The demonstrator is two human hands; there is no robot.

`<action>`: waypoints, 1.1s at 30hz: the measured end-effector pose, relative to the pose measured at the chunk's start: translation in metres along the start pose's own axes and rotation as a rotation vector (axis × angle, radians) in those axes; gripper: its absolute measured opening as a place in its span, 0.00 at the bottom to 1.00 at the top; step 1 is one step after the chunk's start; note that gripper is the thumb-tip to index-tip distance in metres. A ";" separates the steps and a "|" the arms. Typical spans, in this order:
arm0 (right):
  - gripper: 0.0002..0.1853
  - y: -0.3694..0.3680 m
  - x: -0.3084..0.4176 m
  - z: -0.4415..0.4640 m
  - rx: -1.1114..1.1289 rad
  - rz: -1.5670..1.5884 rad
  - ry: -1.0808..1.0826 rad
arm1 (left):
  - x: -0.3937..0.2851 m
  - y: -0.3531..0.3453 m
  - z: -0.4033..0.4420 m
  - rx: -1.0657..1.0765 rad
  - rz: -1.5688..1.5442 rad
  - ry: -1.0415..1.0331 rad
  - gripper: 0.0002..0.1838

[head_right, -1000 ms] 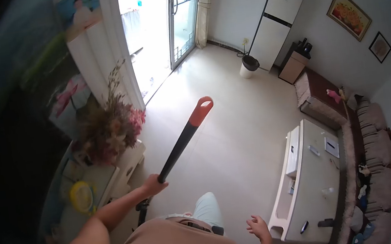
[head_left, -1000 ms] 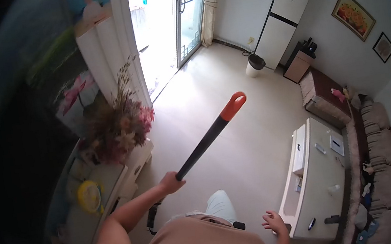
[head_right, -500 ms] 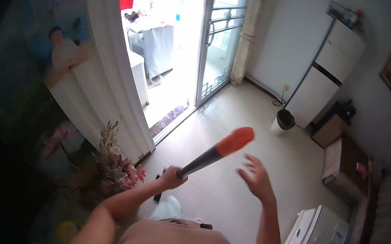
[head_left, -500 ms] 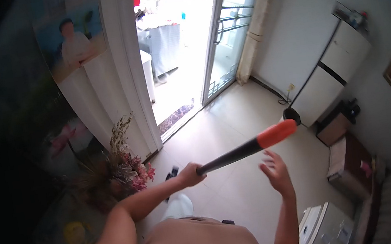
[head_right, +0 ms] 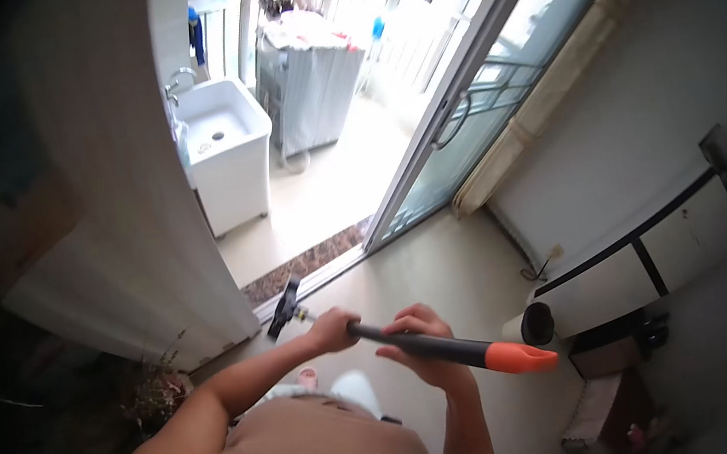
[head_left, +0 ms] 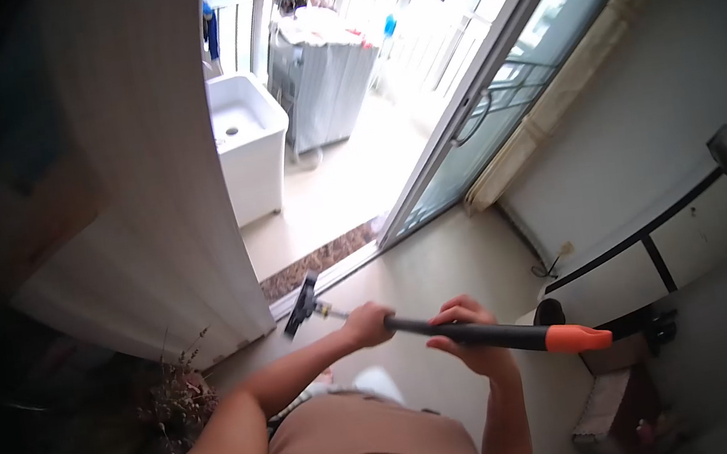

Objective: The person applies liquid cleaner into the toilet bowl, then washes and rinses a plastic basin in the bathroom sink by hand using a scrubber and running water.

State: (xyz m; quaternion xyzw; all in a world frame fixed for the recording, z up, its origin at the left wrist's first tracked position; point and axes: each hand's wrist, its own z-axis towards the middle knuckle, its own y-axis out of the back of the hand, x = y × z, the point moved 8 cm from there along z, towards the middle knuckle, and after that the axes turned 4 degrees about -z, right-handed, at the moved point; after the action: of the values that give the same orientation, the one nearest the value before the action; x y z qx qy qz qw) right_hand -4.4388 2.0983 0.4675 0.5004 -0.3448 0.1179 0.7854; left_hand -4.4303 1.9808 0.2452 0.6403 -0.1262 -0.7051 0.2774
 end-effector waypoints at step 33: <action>0.36 0.064 -0.570 0.921 -0.451 0.093 -0.188 | 0.409 0.287 1.016 -0.005 -0.429 -0.087 0.08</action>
State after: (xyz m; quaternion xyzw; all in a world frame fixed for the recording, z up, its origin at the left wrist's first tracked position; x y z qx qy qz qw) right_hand -5.2812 1.4212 0.3781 0.3048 -0.4567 0.0267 0.8354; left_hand -5.3639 1.3409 0.2076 0.6208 0.0028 -0.7753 0.1166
